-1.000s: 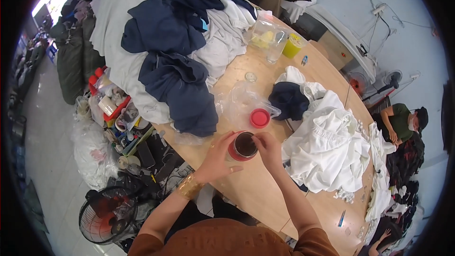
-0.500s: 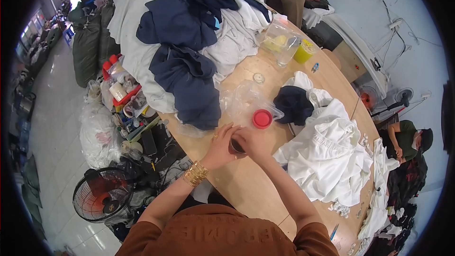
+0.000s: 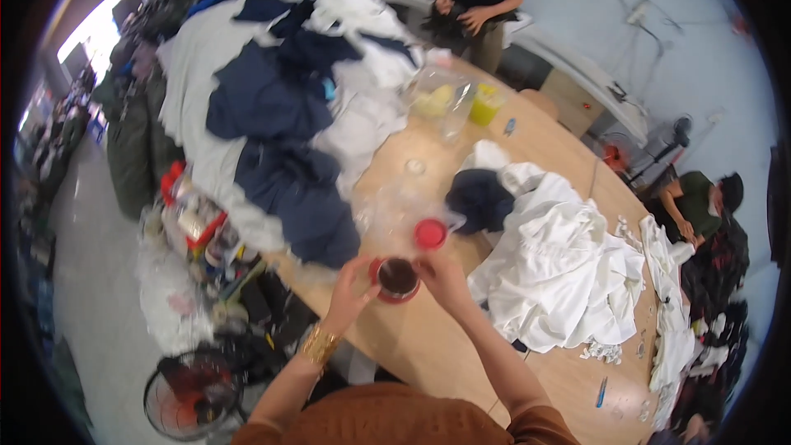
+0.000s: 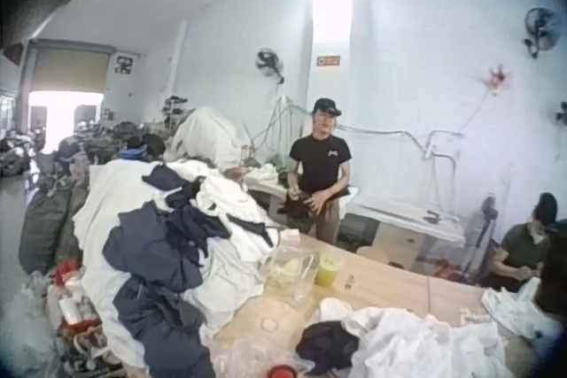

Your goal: The recorder trims excess threads from white athletic shorts using scissors and then prepares a drink and packs items.

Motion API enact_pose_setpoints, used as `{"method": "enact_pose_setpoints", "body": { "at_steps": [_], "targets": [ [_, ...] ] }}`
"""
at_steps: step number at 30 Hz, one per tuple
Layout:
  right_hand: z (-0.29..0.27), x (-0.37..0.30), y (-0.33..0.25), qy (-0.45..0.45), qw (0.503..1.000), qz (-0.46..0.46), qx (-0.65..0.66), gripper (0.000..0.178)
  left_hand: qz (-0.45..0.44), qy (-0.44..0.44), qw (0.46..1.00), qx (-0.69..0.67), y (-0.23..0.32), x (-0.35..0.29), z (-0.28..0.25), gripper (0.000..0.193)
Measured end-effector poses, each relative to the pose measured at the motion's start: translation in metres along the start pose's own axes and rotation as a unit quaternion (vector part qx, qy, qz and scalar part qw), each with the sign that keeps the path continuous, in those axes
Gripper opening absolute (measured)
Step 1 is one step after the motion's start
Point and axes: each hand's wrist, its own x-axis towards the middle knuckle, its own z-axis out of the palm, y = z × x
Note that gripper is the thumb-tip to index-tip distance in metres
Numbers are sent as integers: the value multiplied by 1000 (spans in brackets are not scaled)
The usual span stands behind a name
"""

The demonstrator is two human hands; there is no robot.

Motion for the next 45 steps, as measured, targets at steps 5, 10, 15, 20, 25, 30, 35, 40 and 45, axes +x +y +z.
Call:
{"method": "enact_pose_setpoints", "body": {
  "at_steps": [5, 10, 15, 20, 25, 30, 35, 40, 45],
  "targets": [
    [-53, -97, 59, 192, 970, 147, -29, 13, 56, 36, 991, 120, 18, -5, -9, 34],
    [-172, -310, 190, 441, 741, 409, -300, 11, 95, 19, 973, 208, 23, 20, 21, 21],
    [-212, -494, 246, 476, 564, 579, -347, 18, 126, 9, 935, 331, 30, 33, 10, 13],
    [-200, -493, 249, 420, 546, 650, -319, 30, 98, -2, 949, 301, 35, 43, -5, 15],
    [-176, -591, 309, 451, 594, 588, -312, 32, 100, -24, 935, 340, 45, 39, 6, 11],
    [-203, -575, 309, 367, 566, 651, -349, 41, 105, -1, 924, 369, 41, 41, 4, 13],
    [-219, -509, 270, 170, 509, 722, -437, 29, 104, 37, 914, 391, 56, 33, 7, 14],
    [-204, -568, 306, 232, 550, 670, -442, 24, 76, 22, 931, 355, 47, 33, 7, 15],
    [-204, -590, 292, 419, 519, 691, -278, 21, 32, 15, 966, 256, 60, 31, 10, 16]
  ]
}}
